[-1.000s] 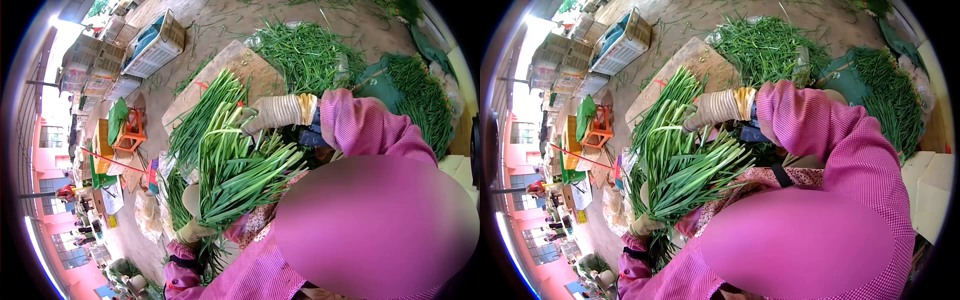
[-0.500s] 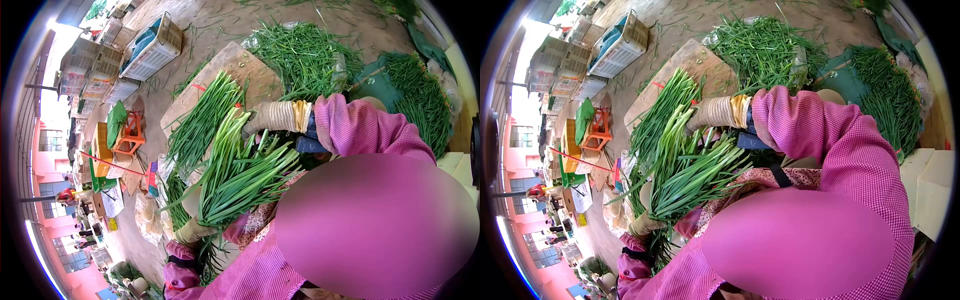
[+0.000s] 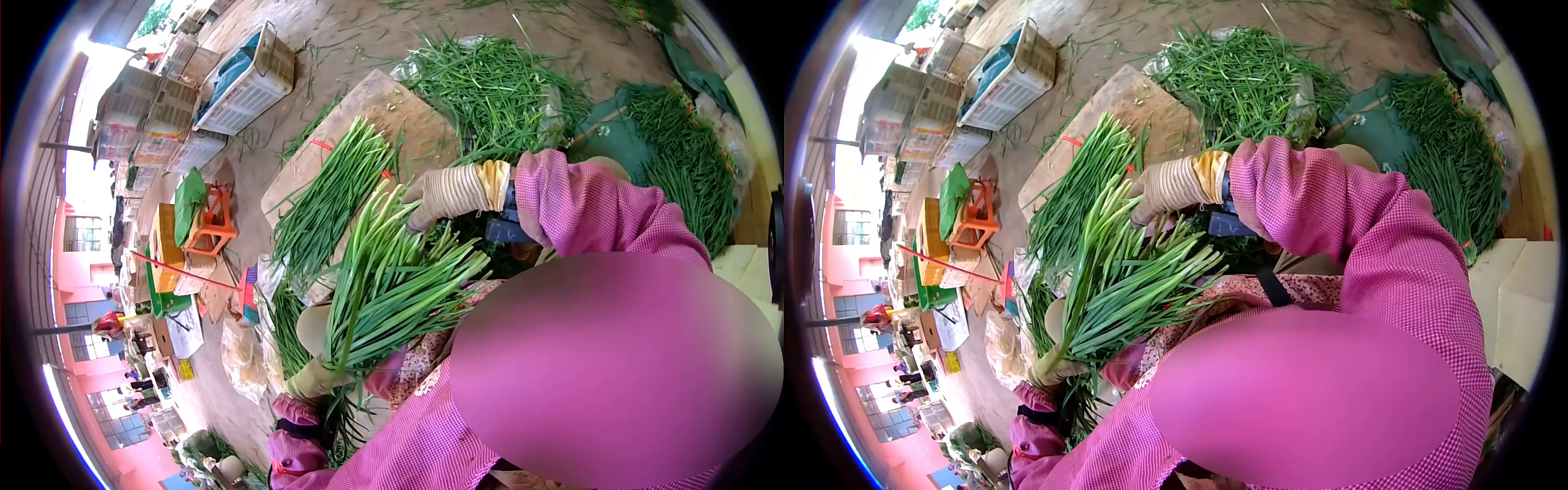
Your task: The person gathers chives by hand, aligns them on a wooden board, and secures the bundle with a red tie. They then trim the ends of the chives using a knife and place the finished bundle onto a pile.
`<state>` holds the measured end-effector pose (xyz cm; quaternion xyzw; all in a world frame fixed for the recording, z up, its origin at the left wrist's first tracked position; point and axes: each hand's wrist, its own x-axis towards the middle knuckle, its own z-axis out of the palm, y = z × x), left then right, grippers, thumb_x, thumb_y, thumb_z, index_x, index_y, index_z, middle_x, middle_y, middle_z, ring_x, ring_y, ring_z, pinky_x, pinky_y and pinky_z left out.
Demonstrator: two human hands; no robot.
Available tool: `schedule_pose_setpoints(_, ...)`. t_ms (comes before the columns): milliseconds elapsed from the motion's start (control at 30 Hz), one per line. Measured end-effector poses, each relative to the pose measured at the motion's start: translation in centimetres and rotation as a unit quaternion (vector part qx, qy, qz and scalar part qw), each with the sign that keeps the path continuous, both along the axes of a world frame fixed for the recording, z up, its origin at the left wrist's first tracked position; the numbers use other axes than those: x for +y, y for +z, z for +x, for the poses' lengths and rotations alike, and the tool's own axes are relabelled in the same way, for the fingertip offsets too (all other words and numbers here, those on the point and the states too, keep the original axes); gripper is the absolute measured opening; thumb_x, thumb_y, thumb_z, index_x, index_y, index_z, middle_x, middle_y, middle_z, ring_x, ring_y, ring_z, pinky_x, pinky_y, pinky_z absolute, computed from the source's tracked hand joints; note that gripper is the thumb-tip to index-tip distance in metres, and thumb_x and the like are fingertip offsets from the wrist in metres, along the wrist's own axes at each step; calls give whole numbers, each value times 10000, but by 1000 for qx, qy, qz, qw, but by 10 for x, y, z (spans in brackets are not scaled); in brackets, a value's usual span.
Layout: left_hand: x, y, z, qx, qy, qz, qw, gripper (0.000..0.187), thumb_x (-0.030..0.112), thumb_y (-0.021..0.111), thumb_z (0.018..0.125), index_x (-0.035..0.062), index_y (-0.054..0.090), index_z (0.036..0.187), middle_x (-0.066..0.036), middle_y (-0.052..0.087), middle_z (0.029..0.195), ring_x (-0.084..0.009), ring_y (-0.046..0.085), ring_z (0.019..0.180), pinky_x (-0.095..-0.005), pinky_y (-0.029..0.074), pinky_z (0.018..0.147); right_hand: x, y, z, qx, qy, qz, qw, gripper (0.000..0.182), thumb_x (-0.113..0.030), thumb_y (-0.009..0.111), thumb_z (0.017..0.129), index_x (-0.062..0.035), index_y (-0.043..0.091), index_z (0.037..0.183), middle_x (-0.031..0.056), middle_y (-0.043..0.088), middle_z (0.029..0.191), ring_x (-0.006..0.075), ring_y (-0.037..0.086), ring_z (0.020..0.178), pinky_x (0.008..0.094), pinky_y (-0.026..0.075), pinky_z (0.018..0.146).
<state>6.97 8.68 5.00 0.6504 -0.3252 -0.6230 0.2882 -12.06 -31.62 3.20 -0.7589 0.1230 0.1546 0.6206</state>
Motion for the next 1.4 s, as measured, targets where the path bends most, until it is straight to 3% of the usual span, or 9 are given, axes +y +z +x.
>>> schedule_pose_setpoints(333, -7, 5, -8, 45, -15, 38, 998, 792, 80, 808, 756, 33, 401, 1434, -69, 606, 1276, -183, 565, 1137, -332, 447, 988, -34, -6, -23, -105, -20, -221, 969, 363, -335, 632, 860, -45, 683, 1071, 170, 694, 931, 285, 666, 847, 386, 503, 803)
schedule_pose_setpoints(500, 2, 5, -9, 19, 64, -5, 998, 800, 117, 823, 750, 11, 402, 1422, -85, 627, 1228, -185, 596, 1072, -327, 496, 895, -111, -19, -37, 124, -72, -627, 766, 422, -391, 600, 897, -52, 672, 1136, 139, 707, 1054, 303, 681, 909, 395, 512, 847)
schedule_pose_setpoints(633, -5, 16, -5, -24, 43, 22, 999, 708, 152, 808, 774, 4, 458, 1372, -71, 667, 1082, -177, 627, 866, -309, 516, 739, -76, -15, -29, -17, -67, -216, 974, 621, -474, 593, 904, -69, 507, 1366, 200, 642, 1189, 255, 619, 1092, 353, 462, 961)
schedule_pose_setpoints(900, -22, 22, -9, -80, -39, 56, 994, 547, 174, 782, 805, 37, 560, 1286, -19, 660, 1031, -146, 601, 848, -293, 489, 738, -9, -24, 15, 54, 6, 16, 998, 400, -371, 694, 816, -66, 696, 1074, 72, 709, 913, 185, 632, 794, 337, 495, 764)
schedule_pose_setpoints(967, -18, 17, -10, 89, 53, 18, 994, 510, 165, 775, 810, 26, 579, 1260, -24, 657, 1065, -138, 596, 881, -293, 486, 760, -2, -11, 13, 50, -26, -39, 998, 365, -337, 705, 785, -79, 714, 1044, 54, 692, 802, 170, 612, 707, 326, 499, 692)
schedule_pose_setpoints(1133, -18, 15, -7, 23, -2, 15, 1000, 441, 134, 726, 841, 10, 594, 1244, -43, 636, 1159, -171, 596, 957, -309, 491, 815, -24, -17, 23, -68, -9, -291, 954, 394, -262, 662, 836, -114, 659, 1202, 140, 710, 908, 241, 682, 812, 377, 545, 725)
schedule_pose_setpoints(1200, -14, 14, -2, 3, -35, 13, 999, 410, 134, 704, 848, 10, 606, 1226, -47, 635, 1156, -187, 596, 976, -316, 491, 818, -43, 11, 21, 133, -45, -420, 896, 349, -244, 647, 863, -117, 661, 1188, 154, 700, 1005, 267, 688, 859, 401, 556, 775)
schedule_pose_setpoints(1267, -4, 7, 4, -41, -75, -78, 993, 398, 146, 714, 818, 2, 625, 1178, -57, 663, 1075, -182, 636, 872, -305, 520, 726, -97, -31, 21, 276, -116, -398, 867, 318, -242, 615, 888, -111, 657, 1175, 149, 687, 1062, 279, 683, 905, 421, 554, 831)
schedule_pose_setpoints(1400, 1, 7, -1, 71, 129, 38, 988, 373, 221, 724, 748, -58, 672, 990, -128, 691, 819, -206, 654, 634, -300, 529, 553, -73, 27, -38, 121, -142, -472, 862, 317, -268, 485, 981, -67, 647, 1167, 152, 693, 1051, 250, 669, 972, 398, 535, 864)
